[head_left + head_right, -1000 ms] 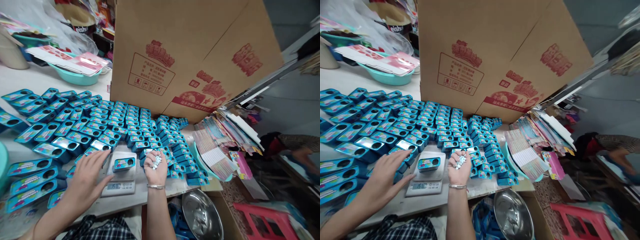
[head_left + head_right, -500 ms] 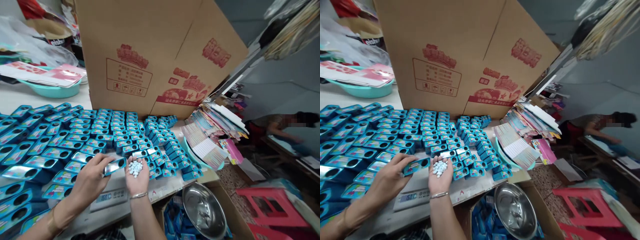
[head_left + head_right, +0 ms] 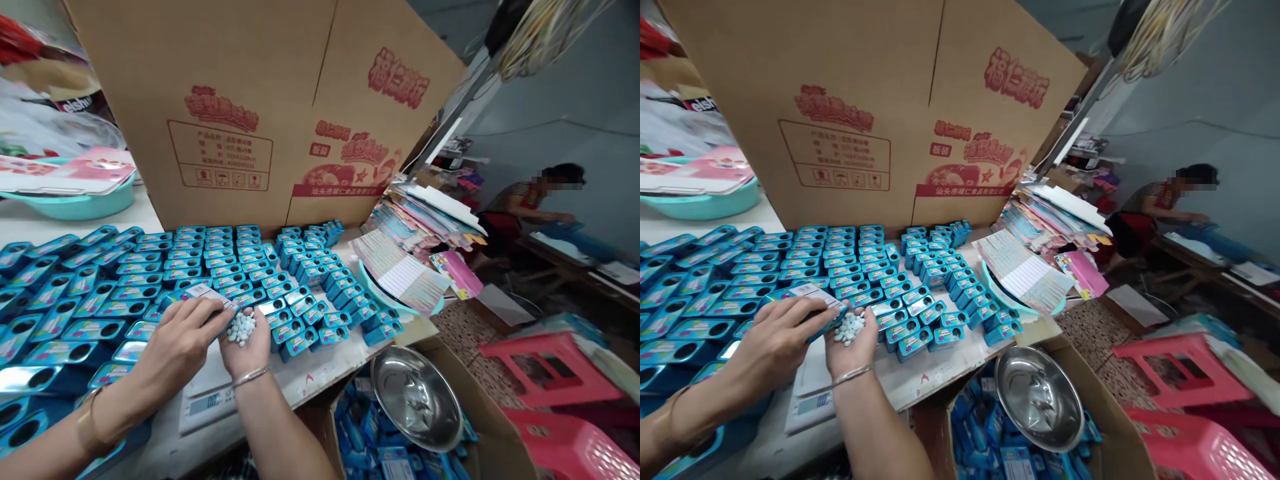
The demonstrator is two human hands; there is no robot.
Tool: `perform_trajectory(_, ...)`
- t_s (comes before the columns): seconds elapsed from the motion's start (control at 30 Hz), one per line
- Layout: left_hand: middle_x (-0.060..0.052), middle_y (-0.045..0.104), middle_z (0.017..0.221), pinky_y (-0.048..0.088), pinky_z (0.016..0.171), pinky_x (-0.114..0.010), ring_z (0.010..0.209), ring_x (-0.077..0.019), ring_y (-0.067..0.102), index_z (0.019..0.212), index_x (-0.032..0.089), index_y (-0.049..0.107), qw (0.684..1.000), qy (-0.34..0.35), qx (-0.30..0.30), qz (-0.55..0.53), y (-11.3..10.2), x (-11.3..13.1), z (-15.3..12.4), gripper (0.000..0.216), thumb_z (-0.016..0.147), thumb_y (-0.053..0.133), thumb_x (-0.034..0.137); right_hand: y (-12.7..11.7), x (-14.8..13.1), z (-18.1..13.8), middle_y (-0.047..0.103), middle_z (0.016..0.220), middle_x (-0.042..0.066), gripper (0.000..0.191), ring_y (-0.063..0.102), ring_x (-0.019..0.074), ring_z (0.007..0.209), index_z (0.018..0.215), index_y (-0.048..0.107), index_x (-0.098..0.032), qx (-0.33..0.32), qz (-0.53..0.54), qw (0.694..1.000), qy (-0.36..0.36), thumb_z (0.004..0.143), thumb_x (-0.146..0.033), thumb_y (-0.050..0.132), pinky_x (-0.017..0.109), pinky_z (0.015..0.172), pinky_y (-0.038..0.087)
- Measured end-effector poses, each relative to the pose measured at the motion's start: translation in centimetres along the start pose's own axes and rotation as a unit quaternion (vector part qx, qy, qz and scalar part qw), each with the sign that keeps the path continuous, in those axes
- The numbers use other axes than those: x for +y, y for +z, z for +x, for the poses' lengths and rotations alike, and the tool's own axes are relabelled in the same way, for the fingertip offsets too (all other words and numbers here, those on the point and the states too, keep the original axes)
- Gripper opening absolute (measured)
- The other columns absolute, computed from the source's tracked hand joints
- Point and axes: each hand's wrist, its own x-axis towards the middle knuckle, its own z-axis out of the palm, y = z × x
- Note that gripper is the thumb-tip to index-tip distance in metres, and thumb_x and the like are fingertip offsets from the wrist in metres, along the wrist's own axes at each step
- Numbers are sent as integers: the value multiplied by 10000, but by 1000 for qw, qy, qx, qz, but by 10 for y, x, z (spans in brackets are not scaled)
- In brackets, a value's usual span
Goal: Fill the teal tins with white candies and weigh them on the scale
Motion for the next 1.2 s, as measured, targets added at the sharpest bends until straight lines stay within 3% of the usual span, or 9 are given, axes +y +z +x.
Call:
perform_trajectory(0.33,-55,685,1086,400,812,-406,1006,-275,577,1166,305,688,1000,-12,-20,-6,-5,-1,9,467,885,397,71,3,-3,0,677,677,24,309,672,135,698,646,501,-207,-5,-7,1000,-9,937,-298,449,271,689,549)
perform_trajectory(0.53,-77,682,1072,395,812,-421,1004,-283,568,1139,253,692,1000,-1,1,6,-8,2,11,442,873,389,70,3,-2,-1,611,584,-17,309,631,113,619,644,509,-200,7,-5,1000,-3,937,-287,465,234,634,527)
perform_trajectory(0.73,-55,681,1093,405,840,-414,1054,-272,574,1131,271,686,998,-57,-21,-23,-3,-3,7,434,844,424,79,3,-2,-2,622,612,-2,311,641,131,667,623,493,-205,9,-18,1000,-16,925,-264,449,299,745,563)
perform_trajectory(0.97,-42,677,1102,422,842,-410,1037,-266,591,1140,299,684,995,-89,-3,-55,-14,1,2,475,790,442,86,-1,-5,-1,636,640,0,280,666,130,686,651,500,-199,16,-30,999,-19,923,-244,457,311,769,575)
perform_trajectory(1.1,-37,668,1097,466,877,-396,1000,-255,618,1109,295,681,976,-170,1,-134,-12,-5,-5,364,797,518,201,-4,-16,-5,697,734,50,259,702,156,775,662,520,-191,13,-55,998,-30,911,-251,478,356,812,587)
perform_trajectory(1.2,-39,678,1114,493,908,-378,1036,-258,640,1121,264,642,936,-274,-26,-218,0,-7,-20,334,810,613,382,-6,-34,-9,712,745,50,262,713,164,810,665,536,-194,-12,-63,997,-45,910,-273,487,371,831,596)
